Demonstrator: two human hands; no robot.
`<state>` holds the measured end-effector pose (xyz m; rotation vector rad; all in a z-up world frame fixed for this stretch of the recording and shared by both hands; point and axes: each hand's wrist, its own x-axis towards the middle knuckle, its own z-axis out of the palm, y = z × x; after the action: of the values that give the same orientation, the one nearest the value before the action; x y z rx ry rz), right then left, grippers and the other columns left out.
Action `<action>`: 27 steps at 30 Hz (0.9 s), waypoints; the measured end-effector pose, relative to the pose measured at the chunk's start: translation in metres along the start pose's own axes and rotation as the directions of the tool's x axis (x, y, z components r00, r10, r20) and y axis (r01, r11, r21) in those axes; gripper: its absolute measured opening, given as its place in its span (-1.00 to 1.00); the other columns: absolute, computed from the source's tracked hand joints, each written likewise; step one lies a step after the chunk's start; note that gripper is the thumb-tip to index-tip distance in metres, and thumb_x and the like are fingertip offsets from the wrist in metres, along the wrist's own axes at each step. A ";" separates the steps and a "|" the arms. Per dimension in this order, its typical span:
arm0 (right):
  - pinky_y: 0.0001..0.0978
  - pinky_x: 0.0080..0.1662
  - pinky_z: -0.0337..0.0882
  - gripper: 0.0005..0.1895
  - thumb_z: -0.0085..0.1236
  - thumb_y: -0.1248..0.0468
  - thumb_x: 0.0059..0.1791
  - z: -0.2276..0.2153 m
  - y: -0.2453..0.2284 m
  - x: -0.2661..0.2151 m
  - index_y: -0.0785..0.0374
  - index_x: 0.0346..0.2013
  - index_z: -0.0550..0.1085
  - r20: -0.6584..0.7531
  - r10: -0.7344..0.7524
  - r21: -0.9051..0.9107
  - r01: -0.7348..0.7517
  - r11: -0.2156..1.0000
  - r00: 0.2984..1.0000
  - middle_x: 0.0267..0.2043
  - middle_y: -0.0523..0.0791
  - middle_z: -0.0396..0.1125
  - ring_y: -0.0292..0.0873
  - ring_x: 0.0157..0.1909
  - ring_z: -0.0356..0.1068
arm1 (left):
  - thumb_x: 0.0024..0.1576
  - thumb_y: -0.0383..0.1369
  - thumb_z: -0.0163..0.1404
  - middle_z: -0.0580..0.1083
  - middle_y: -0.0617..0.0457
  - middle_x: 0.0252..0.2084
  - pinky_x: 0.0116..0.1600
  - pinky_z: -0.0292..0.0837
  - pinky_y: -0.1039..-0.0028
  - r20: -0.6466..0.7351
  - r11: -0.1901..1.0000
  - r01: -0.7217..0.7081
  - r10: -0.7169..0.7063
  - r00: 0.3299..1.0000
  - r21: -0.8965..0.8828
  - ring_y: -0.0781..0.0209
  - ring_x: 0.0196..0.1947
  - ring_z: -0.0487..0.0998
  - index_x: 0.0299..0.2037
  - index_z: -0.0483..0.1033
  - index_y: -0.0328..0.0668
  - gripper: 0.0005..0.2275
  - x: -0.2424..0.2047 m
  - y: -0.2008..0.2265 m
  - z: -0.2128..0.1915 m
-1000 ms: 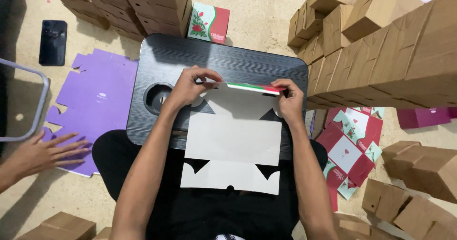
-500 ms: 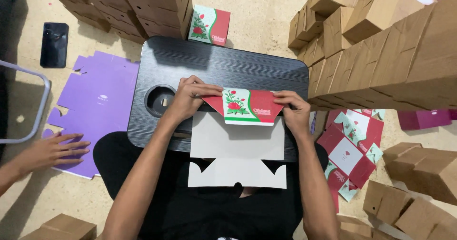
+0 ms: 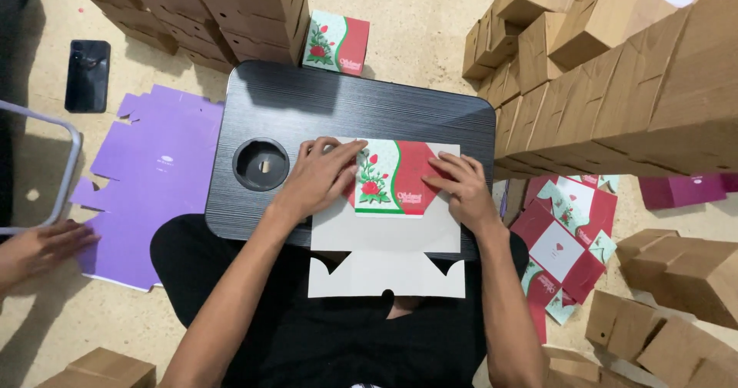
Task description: The person assembles a flat-pack cardboard box by folding along pre-scored lines and tucking flaps to form a closed container. They repeat the process with a second box, placing each finished unit aside.
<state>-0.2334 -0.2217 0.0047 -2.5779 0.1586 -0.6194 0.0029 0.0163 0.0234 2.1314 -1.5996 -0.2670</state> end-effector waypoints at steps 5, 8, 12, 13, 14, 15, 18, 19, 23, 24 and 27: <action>0.12 0.39 -0.04 -0.49 -0.13 0.44 -0.15 0.010 -0.028 0.010 -0.01 -0.03 0.60 0.090 0.029 -0.104 -0.019 0.994 0.996 0.27 -0.18 0.39 -0.01 0.40 0.23 | 0.26 0.13 -0.30 0.12 0.17 0.53 0.31 -0.01 0.03 0.066 0.987 -0.003 -0.008 0.998 0.159 -0.06 0.32 0.19 0.45 0.17 0.06 -0.40 0.000 0.018 0.017; 0.28 0.39 -0.14 -0.43 -0.16 0.14 0.08 0.020 -0.068 0.031 0.19 0.39 0.29 0.244 0.105 -0.150 -0.069 0.986 0.964 0.50 0.01 0.10 0.21 0.53 -0.09 | 0.28 0.14 -0.35 0.09 0.19 0.54 0.33 -0.07 0.05 0.051 0.987 0.038 -0.046 0.998 0.155 -0.02 0.37 0.12 0.47 0.14 0.04 -0.39 0.004 0.020 0.029; 0.30 0.44 -0.44 -0.17 -0.51 -0.20 0.15 0.038 -0.100 0.047 0.42 0.47 -0.04 0.524 0.205 -0.118 -0.168 0.979 0.827 0.58 0.19 -0.32 0.30 0.58 -0.47 | 0.27 0.06 -0.31 0.12 0.29 0.51 0.32 -0.04 0.13 -0.051 0.975 0.018 -0.007 0.999 0.223 0.05 0.35 0.12 0.44 0.21 0.06 -0.44 -0.002 0.019 0.038; 0.22 0.46 -0.52 -0.06 -0.62 -0.31 0.13 0.045 -0.100 0.049 0.45 0.49 -0.17 0.597 0.199 -0.097 -0.176 0.980 0.777 0.59 0.20 -0.44 0.22 0.60 -0.55 | 0.26 0.01 -0.28 0.12 0.31 0.52 0.32 -0.03 0.13 -0.073 0.970 0.010 0.008 0.997 0.242 0.05 0.34 0.13 0.44 0.21 0.06 -0.45 -0.002 0.019 0.038; 0.22 0.46 -0.52 -0.06 -0.62 -0.31 0.13 0.046 -0.099 0.051 0.45 0.49 -0.17 0.593 0.198 -0.095 -0.176 0.980 0.780 0.59 0.20 -0.44 0.22 0.60 -0.55 | 0.26 0.01 -0.28 0.12 0.31 0.52 0.32 -0.03 0.13 -0.072 0.969 0.008 0.010 0.997 0.247 0.05 0.34 0.13 0.44 0.21 0.06 -0.45 -0.002 0.019 0.037; 0.20 0.45 -0.56 -0.05 -0.69 -0.30 0.13 0.046 -0.098 0.053 0.45 0.50 -0.21 0.610 0.200 -0.074 -0.196 0.978 0.767 0.59 0.20 -0.48 0.21 0.60 -0.59 | 0.26 0.00 -0.30 0.12 0.32 0.51 0.32 -0.03 0.14 -0.066 0.972 0.015 0.001 0.998 0.236 0.06 0.34 0.12 0.44 0.22 0.06 -0.46 -0.002 0.020 0.036; 0.17 0.45 -0.60 -0.09 -0.73 -0.27 0.14 0.047 -0.089 0.055 0.44 0.50 -0.25 0.621 0.183 -0.046 -0.198 0.979 0.762 0.60 0.18 -0.52 0.18 0.60 -0.62 | 0.28 0.00 -0.32 0.14 0.32 0.51 0.32 -0.04 0.15 -0.064 0.974 0.022 -0.007 0.998 0.224 0.07 0.33 0.12 0.43 0.24 0.05 -0.47 -0.002 0.021 0.033; 0.15 0.45 -0.59 -0.12 -0.70 -0.24 0.16 0.046 -0.084 0.054 0.42 0.51 -0.26 0.617 0.169 -0.044 -0.181 0.982 0.768 0.60 0.16 -0.52 0.16 0.60 -0.61 | 0.29 0.02 -0.33 0.15 0.32 0.51 0.31 -0.04 0.16 -0.067 0.976 0.020 -0.006 0.998 0.216 0.08 0.32 0.12 0.42 0.25 0.05 -0.47 0.000 0.023 0.033; 0.10 0.48 -0.50 -0.15 -0.73 -0.24 0.16 0.037 -0.070 0.057 0.34 0.52 -0.21 0.565 0.186 -0.077 -0.173 0.982 0.804 0.60 0.13 -0.39 0.13 0.61 -0.50 | 0.27 0.07 -0.30 0.14 0.33 0.50 0.32 -0.05 0.17 -0.067 0.974 0.046 -0.032 0.997 0.221 0.11 0.34 0.12 0.43 0.22 0.12 -0.45 -0.001 0.022 0.035; 0.08 0.47 -0.52 -0.18 -0.78 -0.23 0.15 0.034 -0.068 0.058 0.27 0.53 -0.18 0.572 0.214 -0.110 -0.185 0.977 0.792 0.61 0.06 -0.35 0.07 0.62 -0.49 | 0.27 0.07 -0.29 0.14 0.33 0.50 0.33 -0.05 0.17 -0.054 0.977 0.055 -0.045 0.998 0.206 0.12 0.35 0.11 0.43 0.22 0.13 -0.46 0.000 0.022 0.035; 0.12 0.47 -0.52 -0.27 -0.74 -0.15 0.18 0.026 -0.056 0.053 0.17 0.55 -0.16 0.561 0.262 -0.180 -0.193 0.964 0.785 0.62 -0.03 -0.33 0.03 0.62 -0.47 | 0.28 0.08 -0.29 0.14 0.33 0.50 0.34 -0.08 0.15 -0.027 0.982 0.069 -0.065 0.998 0.178 0.11 0.36 0.10 0.44 0.22 0.14 -0.45 0.002 0.021 0.033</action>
<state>-0.1737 -0.1728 0.0323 -2.6688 0.2987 0.2928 -0.0287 0.0022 0.0046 2.3179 -1.5946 -0.1250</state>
